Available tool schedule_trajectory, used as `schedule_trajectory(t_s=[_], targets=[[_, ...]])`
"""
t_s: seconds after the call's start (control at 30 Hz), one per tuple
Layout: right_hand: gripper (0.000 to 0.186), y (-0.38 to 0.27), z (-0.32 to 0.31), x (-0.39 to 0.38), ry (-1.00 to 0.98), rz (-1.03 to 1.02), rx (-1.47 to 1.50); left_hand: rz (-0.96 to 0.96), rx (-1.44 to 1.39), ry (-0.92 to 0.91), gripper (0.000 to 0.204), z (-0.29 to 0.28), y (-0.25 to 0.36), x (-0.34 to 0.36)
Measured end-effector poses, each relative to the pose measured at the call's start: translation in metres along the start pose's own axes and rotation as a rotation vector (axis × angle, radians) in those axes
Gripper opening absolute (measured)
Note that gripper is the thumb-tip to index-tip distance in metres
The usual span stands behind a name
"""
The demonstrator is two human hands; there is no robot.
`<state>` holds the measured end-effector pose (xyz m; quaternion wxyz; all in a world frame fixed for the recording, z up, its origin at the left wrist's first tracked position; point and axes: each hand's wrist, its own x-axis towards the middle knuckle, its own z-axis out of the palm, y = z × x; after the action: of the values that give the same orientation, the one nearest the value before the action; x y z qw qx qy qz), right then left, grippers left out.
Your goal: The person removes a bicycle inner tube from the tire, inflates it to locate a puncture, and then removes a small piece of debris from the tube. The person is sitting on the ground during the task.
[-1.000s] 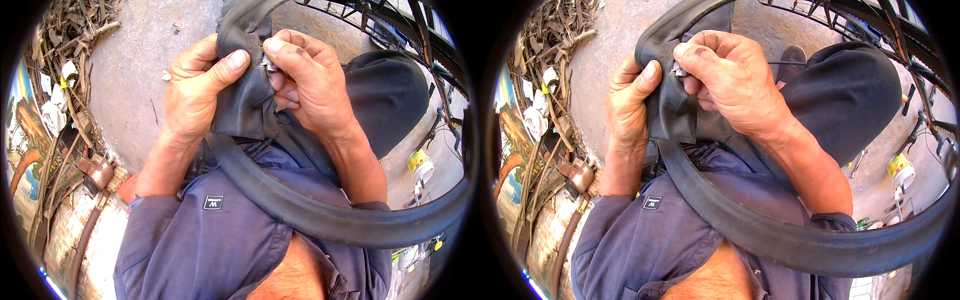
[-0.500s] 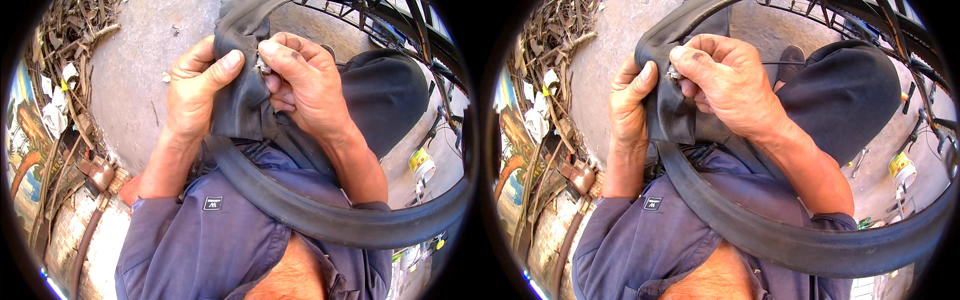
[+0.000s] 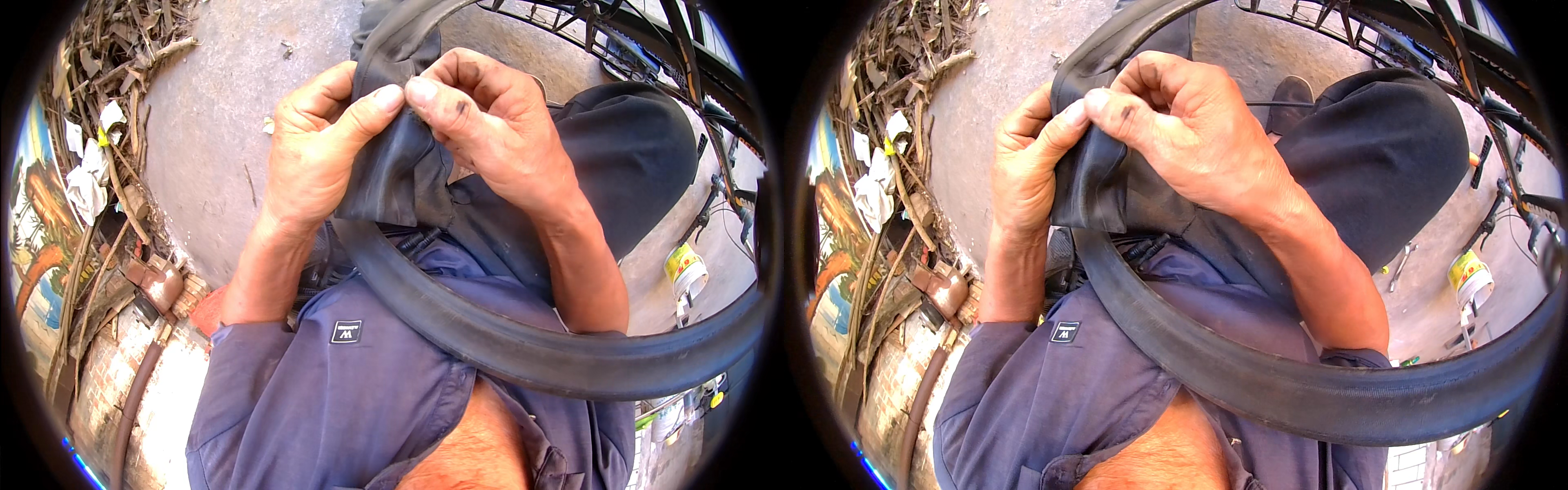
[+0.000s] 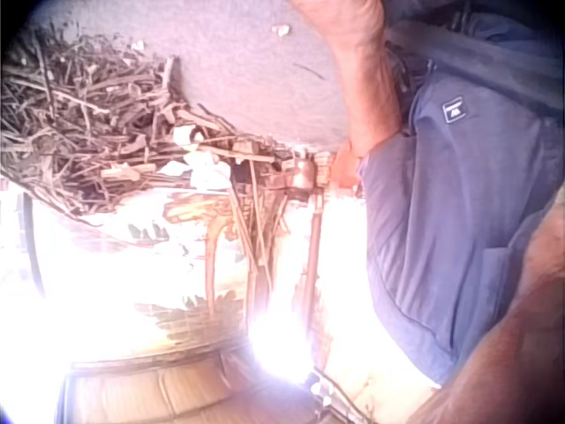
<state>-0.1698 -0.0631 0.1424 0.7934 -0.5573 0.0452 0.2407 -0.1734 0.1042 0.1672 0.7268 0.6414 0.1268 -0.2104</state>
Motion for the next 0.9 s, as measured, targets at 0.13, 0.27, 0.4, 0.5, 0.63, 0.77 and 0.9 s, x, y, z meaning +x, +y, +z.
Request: schedule_trajectory(t_s=[0.13,0.27,0.4,0.5,0.63,0.77,0.9], targets=[[0.027,0.003,-0.003,0.001,0.0,-0.023,-0.25,0.012,0.072,-0.023,0.015,-0.002,0.003,0.0],[0.025,0.001,-0.007,0.0,-0.035,-0.068,-0.288,0.012,0.137,-0.062,0.014,-0.003,0.005,0.002],[0.023,0.001,-0.006,0.0,-0.048,-0.09,-0.245,-0.006,0.115,-0.073,0.015,-0.004,0.006,0.003],[0.022,-0.008,-0.007,-0.001,-0.086,0.027,-0.085,-0.028,0.035,-0.075,0.017,0.0,0.008,0.002],[0.019,-0.009,-0.008,-0.003,-0.128,0.131,0.223,-0.05,-0.112,-0.1,0.02,0.0,0.008,0.002],[0.019,-0.006,-0.005,-0.004,-0.113,0.209,0.454,-0.037,-0.201,-0.122,0.02,-0.001,0.007,0.003],[0.02,-0.003,-0.001,-0.003,-0.115,0.269,0.606,-0.018,-0.235,-0.115,0.02,-0.003,0.003,0.003]])
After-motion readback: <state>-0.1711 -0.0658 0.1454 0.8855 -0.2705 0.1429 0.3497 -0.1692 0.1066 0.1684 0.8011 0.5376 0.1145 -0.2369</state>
